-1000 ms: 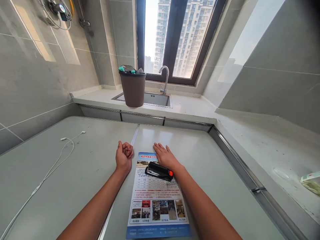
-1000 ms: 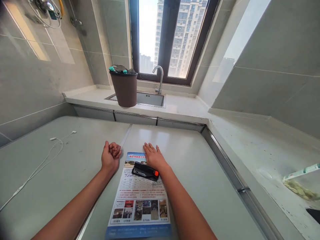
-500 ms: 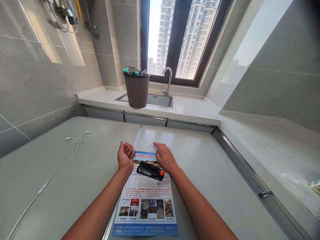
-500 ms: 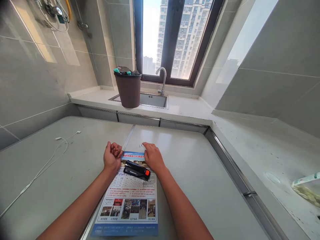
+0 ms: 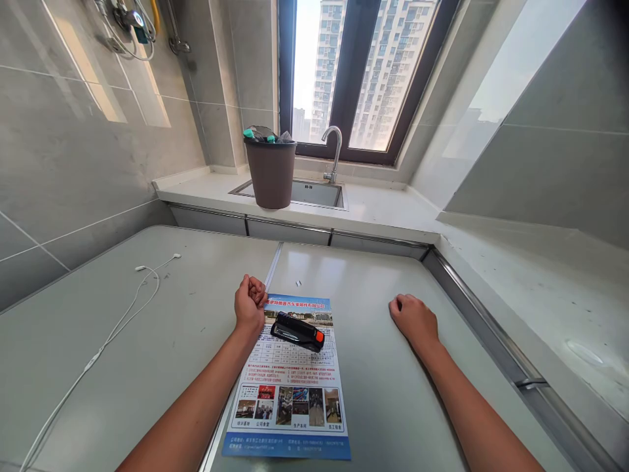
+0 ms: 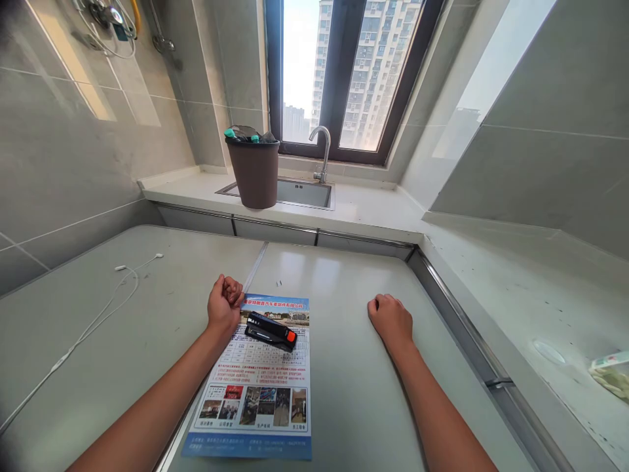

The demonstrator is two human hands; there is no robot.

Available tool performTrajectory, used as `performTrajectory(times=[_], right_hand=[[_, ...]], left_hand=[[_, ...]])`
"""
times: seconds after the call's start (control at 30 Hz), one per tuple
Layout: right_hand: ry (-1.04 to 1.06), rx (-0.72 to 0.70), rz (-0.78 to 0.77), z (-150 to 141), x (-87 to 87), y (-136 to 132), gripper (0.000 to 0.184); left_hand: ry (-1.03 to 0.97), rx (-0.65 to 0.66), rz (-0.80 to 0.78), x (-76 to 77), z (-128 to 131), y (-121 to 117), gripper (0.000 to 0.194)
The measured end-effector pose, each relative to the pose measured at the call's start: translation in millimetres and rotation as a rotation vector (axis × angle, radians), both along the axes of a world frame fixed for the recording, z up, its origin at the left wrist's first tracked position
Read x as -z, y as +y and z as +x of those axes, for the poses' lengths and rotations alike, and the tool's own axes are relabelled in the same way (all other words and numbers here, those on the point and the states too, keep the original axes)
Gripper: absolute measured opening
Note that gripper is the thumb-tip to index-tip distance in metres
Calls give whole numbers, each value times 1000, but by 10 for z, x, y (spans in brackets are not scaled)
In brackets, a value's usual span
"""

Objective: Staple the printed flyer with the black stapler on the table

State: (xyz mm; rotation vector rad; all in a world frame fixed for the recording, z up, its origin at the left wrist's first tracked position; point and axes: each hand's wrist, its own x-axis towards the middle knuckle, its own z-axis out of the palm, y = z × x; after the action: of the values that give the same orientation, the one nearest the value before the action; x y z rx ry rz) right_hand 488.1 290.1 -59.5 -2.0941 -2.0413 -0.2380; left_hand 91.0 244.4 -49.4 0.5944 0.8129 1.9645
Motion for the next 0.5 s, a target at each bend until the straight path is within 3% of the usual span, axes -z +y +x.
performTrajectory(times=[0.13, 0.2, 0.3, 0.37, 0.43, 0.5], right_hand=[[20, -7, 17, -13, 19, 13, 34], [93, -93, 48, -128, -13, -25, 33], [356, -389, 34, -496, -120, -190, 34], [562, -598, -57, -850, -207, -354, 30], [673, -769, -126, -1221, -282, -515, 24], [705, -873, -182, -1535, -326, -632, 31]], left_hand=[[-14, -6, -3, -21, 13, -9, 45], [-21, -9, -4, -24, 14, -13, 45], [-12, -4, -7, -19, 13, -18, 44], [-7, 0, -7, -16, 16, -19, 43], [-5, 1, -2, -17, 21, -21, 44], [2, 3, 2, -23, 28, -22, 44]])
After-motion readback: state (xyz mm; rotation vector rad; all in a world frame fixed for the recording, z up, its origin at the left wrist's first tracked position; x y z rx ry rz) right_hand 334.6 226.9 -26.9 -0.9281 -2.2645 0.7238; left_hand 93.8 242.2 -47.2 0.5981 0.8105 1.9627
